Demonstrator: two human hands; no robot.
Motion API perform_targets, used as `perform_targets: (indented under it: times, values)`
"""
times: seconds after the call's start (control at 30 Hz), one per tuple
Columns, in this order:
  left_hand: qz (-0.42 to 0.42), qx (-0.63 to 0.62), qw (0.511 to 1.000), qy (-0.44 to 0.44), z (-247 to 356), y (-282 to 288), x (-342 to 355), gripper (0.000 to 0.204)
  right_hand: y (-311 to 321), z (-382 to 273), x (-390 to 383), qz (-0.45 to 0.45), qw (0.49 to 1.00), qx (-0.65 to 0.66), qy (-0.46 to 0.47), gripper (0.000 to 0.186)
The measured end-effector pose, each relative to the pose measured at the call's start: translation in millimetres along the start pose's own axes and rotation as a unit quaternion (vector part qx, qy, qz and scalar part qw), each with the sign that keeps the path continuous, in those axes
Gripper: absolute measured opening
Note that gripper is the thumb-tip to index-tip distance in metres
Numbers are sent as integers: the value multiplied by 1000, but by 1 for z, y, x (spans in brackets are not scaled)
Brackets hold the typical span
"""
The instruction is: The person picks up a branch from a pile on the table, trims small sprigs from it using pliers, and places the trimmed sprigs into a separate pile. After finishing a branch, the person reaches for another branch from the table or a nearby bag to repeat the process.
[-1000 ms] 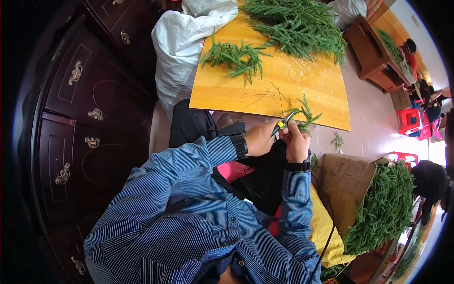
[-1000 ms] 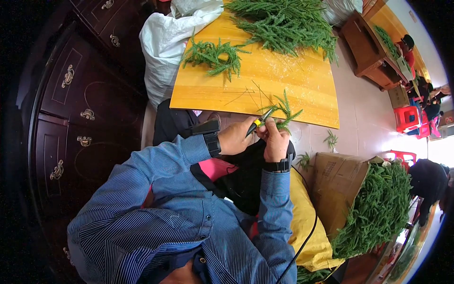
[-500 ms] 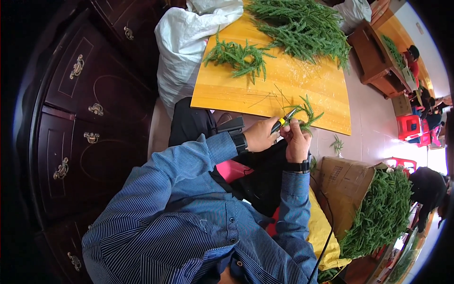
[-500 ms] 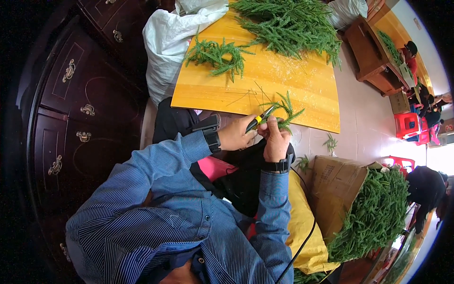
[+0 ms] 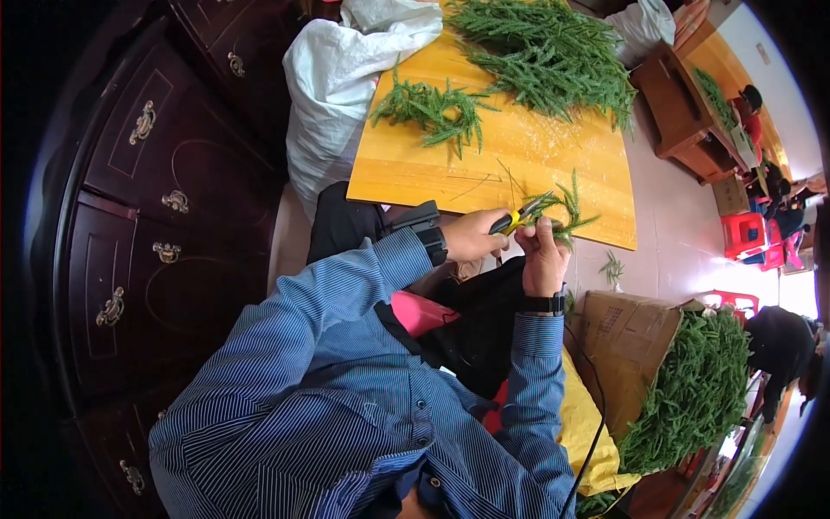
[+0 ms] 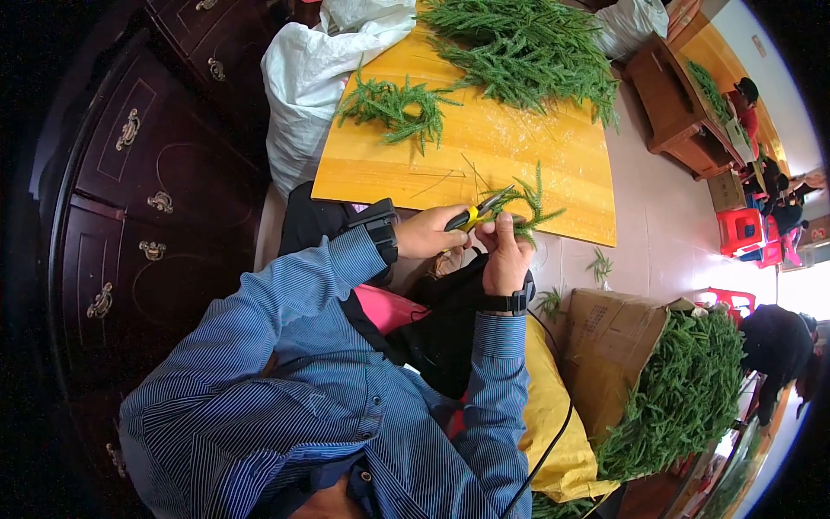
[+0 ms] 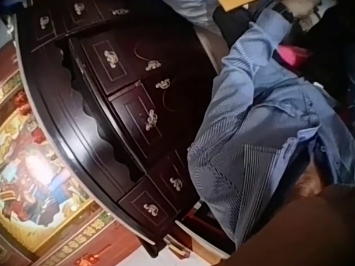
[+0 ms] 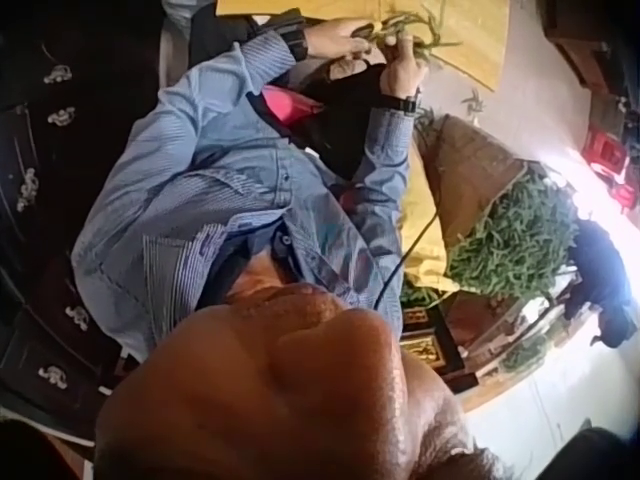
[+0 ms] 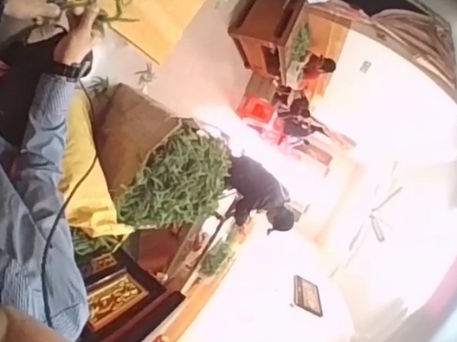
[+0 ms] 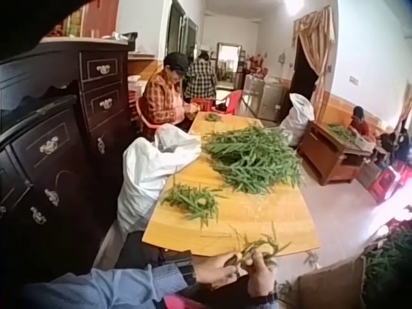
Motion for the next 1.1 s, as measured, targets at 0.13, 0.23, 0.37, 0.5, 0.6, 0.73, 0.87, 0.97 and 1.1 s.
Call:
perform_targets:
  times: [0.13, 0.23, 0.37, 0.5, 0.6, 0.73, 0.87, 0.97, 1.1]
  values:
    - [-27, -78, 997, 12, -4, -1, -4, 24, 6, -15, 3, 16, 999, 42, 30, 15]
    - [-63, -160, 982, 76, -12, -5, -11, 24, 15, -25, 4, 38, 997, 61, 40, 16]
    - [-62, -216, 967, 117, -14, 2, -10, 32, 18, -26, 5, 37, 996, 80, 28, 17]
    - [-75, -256, 959, 94, -7, 2, -8, 31, 18, -18, 5, 34, 997, 71, 4, 18]
    - [-71, -217, 968, 100, 15, -1, -15, 30, 19, -20, 6, 33, 996, 79, -1, 19]
    - [-87, -155, 982, 63, 11, -10, -19, 25, 18, -21, 5, 53, 995, 83, 4, 19]
    - [-106, -85, 989, 53, 4, -14, -19, 20, 18, -21, 6, 57, 995, 85, 10, 19]
    - [-109, -38, 993, 39, -1, -14, -17, 19, 17, -23, 5, 56, 995, 88, 13, 20]
    - [-103, -55, 990, 82, -3, -11, -21, 21, 15, -23, 4, 48, 995, 84, 12, 22]
Point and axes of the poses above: each hand's wrist, its own x-axis towards the middle knuckle, its own y-axis out of the back of the hand, z = x × y, the point moved 9 cm from there along x, towards the middle knuckle, and after that the axes turned 12 degrees about x, right-handed, at the moved point
